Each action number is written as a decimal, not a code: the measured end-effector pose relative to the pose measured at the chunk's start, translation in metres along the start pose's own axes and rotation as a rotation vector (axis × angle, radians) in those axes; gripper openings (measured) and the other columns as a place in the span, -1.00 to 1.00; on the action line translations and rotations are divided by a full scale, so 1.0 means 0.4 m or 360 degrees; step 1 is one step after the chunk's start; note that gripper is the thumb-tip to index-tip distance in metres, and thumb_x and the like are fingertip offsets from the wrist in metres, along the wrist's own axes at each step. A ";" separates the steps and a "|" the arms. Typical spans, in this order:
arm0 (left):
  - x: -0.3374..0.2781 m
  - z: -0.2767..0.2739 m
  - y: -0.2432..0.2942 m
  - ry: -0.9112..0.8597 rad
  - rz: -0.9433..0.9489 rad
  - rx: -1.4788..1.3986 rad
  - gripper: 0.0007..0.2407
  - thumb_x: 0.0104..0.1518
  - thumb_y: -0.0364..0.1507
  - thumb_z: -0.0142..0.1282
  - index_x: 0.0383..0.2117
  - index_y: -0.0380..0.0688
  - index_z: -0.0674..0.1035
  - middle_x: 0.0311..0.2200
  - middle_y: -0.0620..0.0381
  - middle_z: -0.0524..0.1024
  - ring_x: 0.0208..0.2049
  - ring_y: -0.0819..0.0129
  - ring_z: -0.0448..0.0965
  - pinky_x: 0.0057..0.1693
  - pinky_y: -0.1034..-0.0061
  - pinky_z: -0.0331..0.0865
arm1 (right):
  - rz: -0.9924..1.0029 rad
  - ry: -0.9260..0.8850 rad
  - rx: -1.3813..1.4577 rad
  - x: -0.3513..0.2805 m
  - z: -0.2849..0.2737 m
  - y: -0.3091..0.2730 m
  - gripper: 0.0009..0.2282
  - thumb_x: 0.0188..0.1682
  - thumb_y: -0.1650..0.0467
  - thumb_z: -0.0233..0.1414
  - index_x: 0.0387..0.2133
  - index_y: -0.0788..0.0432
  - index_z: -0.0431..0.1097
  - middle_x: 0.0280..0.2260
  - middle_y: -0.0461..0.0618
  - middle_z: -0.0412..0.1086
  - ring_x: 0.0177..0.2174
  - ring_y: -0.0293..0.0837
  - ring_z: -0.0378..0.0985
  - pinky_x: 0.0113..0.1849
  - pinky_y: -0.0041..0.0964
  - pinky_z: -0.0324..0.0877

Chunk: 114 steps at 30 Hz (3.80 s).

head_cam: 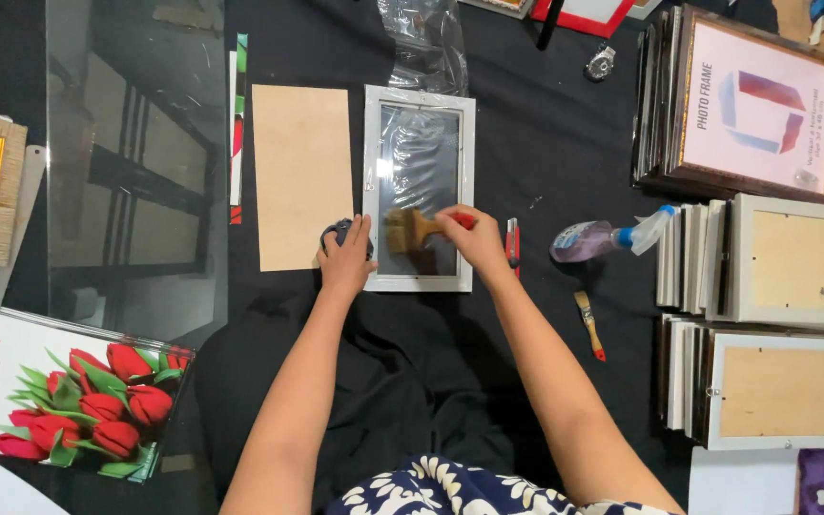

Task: The person wipes the glass of a white photo frame with a dark cloth, then uses a brush to dust the frame. They place a printed tulip image on the table, align a cardboard backing over it, and use a red utility knife to trim the backing along the image edges.

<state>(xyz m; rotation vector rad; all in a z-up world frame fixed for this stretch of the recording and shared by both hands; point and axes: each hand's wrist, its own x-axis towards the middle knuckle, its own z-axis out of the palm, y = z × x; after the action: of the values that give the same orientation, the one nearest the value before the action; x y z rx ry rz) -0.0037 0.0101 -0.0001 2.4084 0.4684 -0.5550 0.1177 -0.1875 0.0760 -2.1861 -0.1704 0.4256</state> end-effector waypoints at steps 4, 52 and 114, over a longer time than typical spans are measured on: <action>-0.018 0.000 -0.007 0.0120 -0.0022 -0.0120 -0.39 0.23 -0.51 0.15 0.43 0.00 0.17 0.51 0.20 -0.11 0.33 -0.20 0.04 0.29 -0.17 0.12 | -0.0054 0.0450 -0.0475 -0.050 -0.111 0.072 -0.93 -0.01 0.30 0.16 -0.32 -0.10 0.60 -0.45 0.03 0.54 -0.33 0.10 0.62 -0.28 -0.02 0.52; -0.098 -0.093 -0.161 0.1659 0.0158 -0.0472 -0.89 0.09 -0.41 0.27 -0.28 0.14 0.63 -0.25 0.36 0.49 -0.19 0.24 0.58 -0.09 0.29 0.47 | -0.0653 0.0654 -0.0940 -0.215 -0.062 0.379 -0.89 0.00 0.44 0.20 -0.24 0.11 0.48 -0.38 -0.02 0.36 -0.31 0.07 0.53 -0.27 -0.05 0.45; -0.487 -0.314 -1.056 0.0575 -0.1201 -0.0193 -0.44 0.41 0.06 -0.67 0.48 0.23 0.03 0.51 0.42 -0.20 0.51 0.20 -0.23 0.45 -0.20 -0.21 | -0.0469 -0.1532 -0.0881 -0.470 1.080 -0.303 -0.61 0.08 0.30 -0.09 0.11 0.30 0.28 -0.13 0.37 0.49 -0.07 0.38 0.55 -0.10 0.29 0.50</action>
<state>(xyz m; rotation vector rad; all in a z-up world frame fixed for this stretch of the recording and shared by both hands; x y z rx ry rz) -0.3256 0.3679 -0.0193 2.1624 1.5474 -0.3700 -0.2100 0.1582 -0.0229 -2.2241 -1.2332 1.3514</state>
